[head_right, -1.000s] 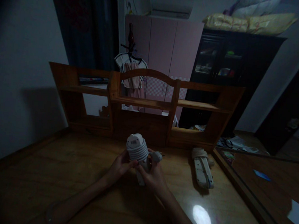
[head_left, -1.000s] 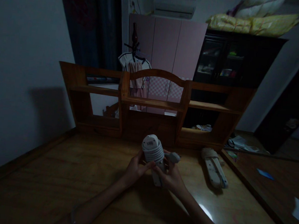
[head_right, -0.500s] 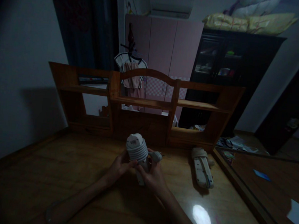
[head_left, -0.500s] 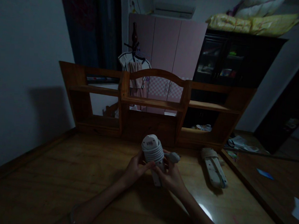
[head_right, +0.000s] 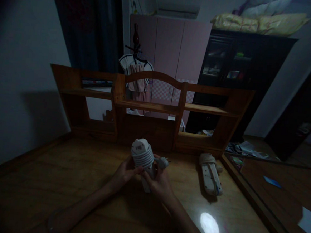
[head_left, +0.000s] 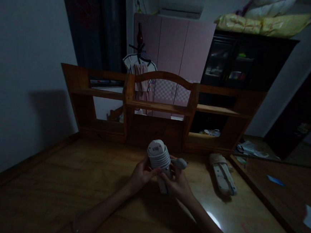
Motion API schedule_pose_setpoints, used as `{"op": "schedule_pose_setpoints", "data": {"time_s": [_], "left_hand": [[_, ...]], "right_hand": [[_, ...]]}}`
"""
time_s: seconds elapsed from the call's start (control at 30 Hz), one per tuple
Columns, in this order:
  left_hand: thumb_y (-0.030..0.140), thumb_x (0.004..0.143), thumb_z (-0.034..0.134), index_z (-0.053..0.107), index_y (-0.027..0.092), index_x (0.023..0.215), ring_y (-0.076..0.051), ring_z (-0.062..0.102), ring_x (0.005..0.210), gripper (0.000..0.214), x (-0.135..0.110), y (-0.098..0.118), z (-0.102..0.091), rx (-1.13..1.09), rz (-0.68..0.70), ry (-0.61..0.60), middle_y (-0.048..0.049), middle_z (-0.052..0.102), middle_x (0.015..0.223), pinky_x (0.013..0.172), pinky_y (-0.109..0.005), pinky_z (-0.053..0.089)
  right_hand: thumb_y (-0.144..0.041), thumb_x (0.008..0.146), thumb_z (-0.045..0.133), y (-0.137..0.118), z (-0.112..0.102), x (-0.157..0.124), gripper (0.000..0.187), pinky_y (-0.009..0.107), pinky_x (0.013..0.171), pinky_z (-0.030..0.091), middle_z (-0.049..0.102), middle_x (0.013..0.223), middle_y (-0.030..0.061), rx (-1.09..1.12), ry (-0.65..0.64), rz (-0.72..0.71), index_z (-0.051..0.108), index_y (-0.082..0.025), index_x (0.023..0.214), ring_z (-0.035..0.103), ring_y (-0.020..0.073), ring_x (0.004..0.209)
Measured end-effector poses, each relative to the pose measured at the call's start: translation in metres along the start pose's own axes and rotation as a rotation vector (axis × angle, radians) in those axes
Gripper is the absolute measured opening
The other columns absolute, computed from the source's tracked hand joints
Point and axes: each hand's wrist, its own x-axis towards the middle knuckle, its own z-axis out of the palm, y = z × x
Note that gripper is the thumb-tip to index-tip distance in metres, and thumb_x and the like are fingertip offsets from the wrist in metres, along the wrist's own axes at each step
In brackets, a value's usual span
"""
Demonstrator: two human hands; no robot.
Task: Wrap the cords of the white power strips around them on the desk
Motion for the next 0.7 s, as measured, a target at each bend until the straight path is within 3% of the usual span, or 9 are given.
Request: {"op": "schedule_pose_setpoints", "data": {"time_s": [0.47,0.7], "left_hand": [[0.036,0.075,0.070,0.055,0.015,0.114,-0.024,0.062,0.098,0.047,0.003,-0.001,-0.001,-0.133,-0.005,-0.052,-0.0114,0.064,0.112,0.084,-0.033,0.050],[0.043,0.077,0.066,0.058,0.014,0.116,-0.025,0.060,0.105,0.049,0.002,0.007,-0.001,-0.199,-0.128,-0.100,-0.0101,0.064,0.117,0.093,-0.035,0.046]], "right_hand": [[-0.034,0.084,0.062,-0.005,0.000,-0.002,0.064,0.038,0.091,0.049,0.053,0.124,0.0081,0.015,0.015,0.034,0.028,-0.026,0.137,0.056,0.0225,0.109],[-0.038,0.083,0.062,-0.009,-0.002,-0.002,0.057,0.037,0.091,0.048,0.053,0.124,0.0075,-0.114,0.064,0.064,0.037,-0.025,0.133,0.056,0.0232,0.109]]}}
